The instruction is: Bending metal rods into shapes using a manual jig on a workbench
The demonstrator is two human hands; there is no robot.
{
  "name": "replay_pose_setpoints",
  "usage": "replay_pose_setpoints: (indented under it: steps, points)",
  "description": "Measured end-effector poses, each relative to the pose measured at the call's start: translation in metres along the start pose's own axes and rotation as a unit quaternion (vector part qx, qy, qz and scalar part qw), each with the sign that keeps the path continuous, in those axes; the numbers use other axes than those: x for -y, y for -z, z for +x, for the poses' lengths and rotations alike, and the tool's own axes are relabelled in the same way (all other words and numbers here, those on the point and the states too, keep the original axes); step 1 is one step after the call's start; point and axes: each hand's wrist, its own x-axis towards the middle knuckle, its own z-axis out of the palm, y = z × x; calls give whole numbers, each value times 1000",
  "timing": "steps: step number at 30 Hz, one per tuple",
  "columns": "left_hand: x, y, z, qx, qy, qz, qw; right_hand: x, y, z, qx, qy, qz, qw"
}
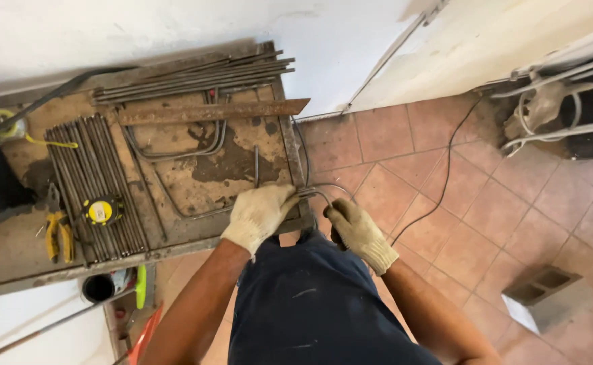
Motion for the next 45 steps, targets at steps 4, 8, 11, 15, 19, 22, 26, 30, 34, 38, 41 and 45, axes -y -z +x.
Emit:
replay_pose_setpoints:
  steps: [4, 8, 11, 15, 19, 22, 26, 30, 34, 38, 41, 45]
  points:
    - [-2, -4, 0, 16, -10, 16, 1000, -7, -1, 2, 13, 6, -16, 1000]
    - [6, -23, 8, -33, -20, 40, 998, 17, -1, -8, 11, 5, -131, 991]
    - [7, -18, 6, -13, -31, 23, 999, 48, 3, 3, -41, 42, -271, 961]
    - [10, -20, 9, -19, -14, -27, 999, 133, -4, 26, -158, 326, -412, 836]
    - [15, -27, 11, -48, -9, 3, 999, 147, -39, 146, -163, 443, -498, 728]
    - [17, -27, 5, -55, 1, -45, 997, 157, -59, 175, -158, 425, -599, 660]
    - [11, -11, -3, -31, 22, -38, 999, 169, -52, 154, -158, 386, -606, 678]
    - [9, 4, -8, 17, 57, -53, 997, 174, 3, 52, -65, 224, -422, 876]
    - [12, 11, -22, 52, 91, -84, 991, 108, 57, -8, -110, 142, -326, 928]
    - [15, 8, -33, 16, 135, -172, 976, 53, 63, -50, -155, 3, -282, 947]
    - [14, 7, -41, -3, 173, -210, 962, -9, 56, -55, -96, 70, -306, 945]
    - [15, -3, -51, -16, 204, -248, 947, -30, 43, -56, -29, 184, -430, 883]
